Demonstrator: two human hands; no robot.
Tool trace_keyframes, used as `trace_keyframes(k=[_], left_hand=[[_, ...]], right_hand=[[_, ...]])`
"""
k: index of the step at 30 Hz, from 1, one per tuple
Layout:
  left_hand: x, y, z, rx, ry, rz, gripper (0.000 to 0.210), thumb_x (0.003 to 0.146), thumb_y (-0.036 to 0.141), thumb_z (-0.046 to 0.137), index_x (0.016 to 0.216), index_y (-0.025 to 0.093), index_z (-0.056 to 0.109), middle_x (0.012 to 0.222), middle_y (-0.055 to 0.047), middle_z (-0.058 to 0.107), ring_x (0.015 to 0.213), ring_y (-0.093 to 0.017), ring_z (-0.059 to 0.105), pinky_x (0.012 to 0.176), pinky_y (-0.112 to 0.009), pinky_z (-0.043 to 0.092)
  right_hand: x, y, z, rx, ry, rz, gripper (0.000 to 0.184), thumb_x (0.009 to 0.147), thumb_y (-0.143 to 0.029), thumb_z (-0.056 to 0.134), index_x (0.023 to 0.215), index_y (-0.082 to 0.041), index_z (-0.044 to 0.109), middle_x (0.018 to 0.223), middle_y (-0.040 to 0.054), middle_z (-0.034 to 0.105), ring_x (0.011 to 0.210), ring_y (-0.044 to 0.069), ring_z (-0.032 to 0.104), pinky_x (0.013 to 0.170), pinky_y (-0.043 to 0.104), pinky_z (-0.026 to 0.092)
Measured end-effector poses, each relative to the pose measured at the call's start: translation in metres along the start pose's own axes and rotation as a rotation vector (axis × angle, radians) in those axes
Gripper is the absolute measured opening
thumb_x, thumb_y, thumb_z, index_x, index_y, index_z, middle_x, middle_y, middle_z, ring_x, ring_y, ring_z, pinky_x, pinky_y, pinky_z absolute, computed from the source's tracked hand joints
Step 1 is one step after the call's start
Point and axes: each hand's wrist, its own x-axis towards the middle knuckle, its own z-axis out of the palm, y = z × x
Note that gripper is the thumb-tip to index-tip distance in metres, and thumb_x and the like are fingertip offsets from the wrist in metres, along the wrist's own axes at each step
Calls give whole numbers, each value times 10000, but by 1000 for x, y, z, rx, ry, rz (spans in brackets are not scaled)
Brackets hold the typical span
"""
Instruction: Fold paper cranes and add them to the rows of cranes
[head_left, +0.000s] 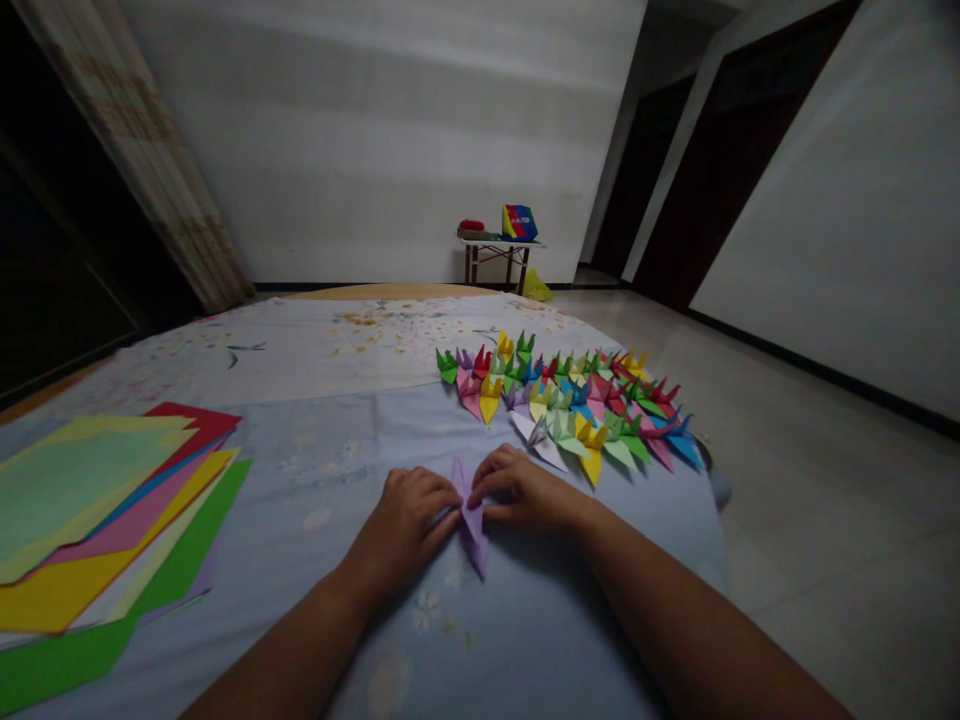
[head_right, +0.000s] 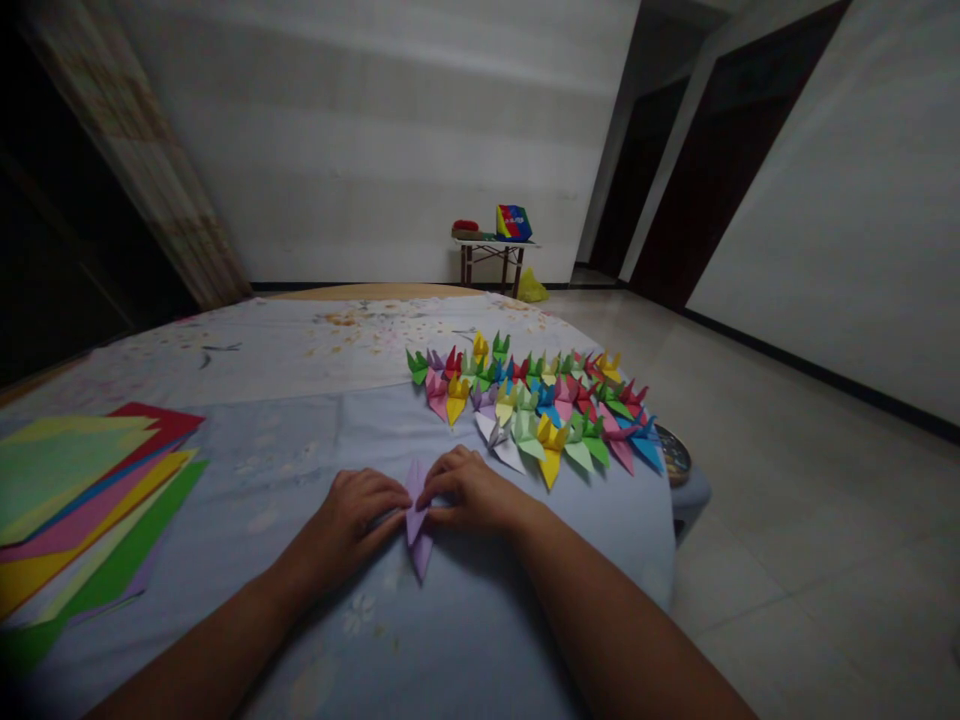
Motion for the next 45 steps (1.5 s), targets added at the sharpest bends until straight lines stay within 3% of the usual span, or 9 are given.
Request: trace_keyframes(k=[9,14,28,45], left_hand=[[-1,3,4,16,1,-22,155,848,266,502,875,221,648,869,-32,623,877,-197,514,797,-351,338],[4,3,11,-66,46,-154,173,843,277,489,786,203,635,812,-28,603,831,-196,522,769,-338,357],[10,9,17,-53,76,-337,262,826,351,463,650,192,574,728,-22,583,761,-199,534,712,-325,357],[7,9,22,6,149,-367,170,810,327,499,788,187,592,809,-52,577,830,-227,513,762,-361,396]], right_hand=[[3,9,8,-62,-2,-34,108,801,-237,594,845,-199,685,862,36,622,850,154,508,790,282,365],[7,13,14,-142,6,69,252,854,-324,514,725,-142,630,711,45,575,753,146,496,698,248,360],[14,4,16,-247,-34,242,307,869,-376,464,793,-129,630,768,80,629,737,155,537,665,244,333],[20,-2,17,-289,-64,422,308,821,-424,494,840,-180,680,826,75,687,778,171,608,622,233,353]])
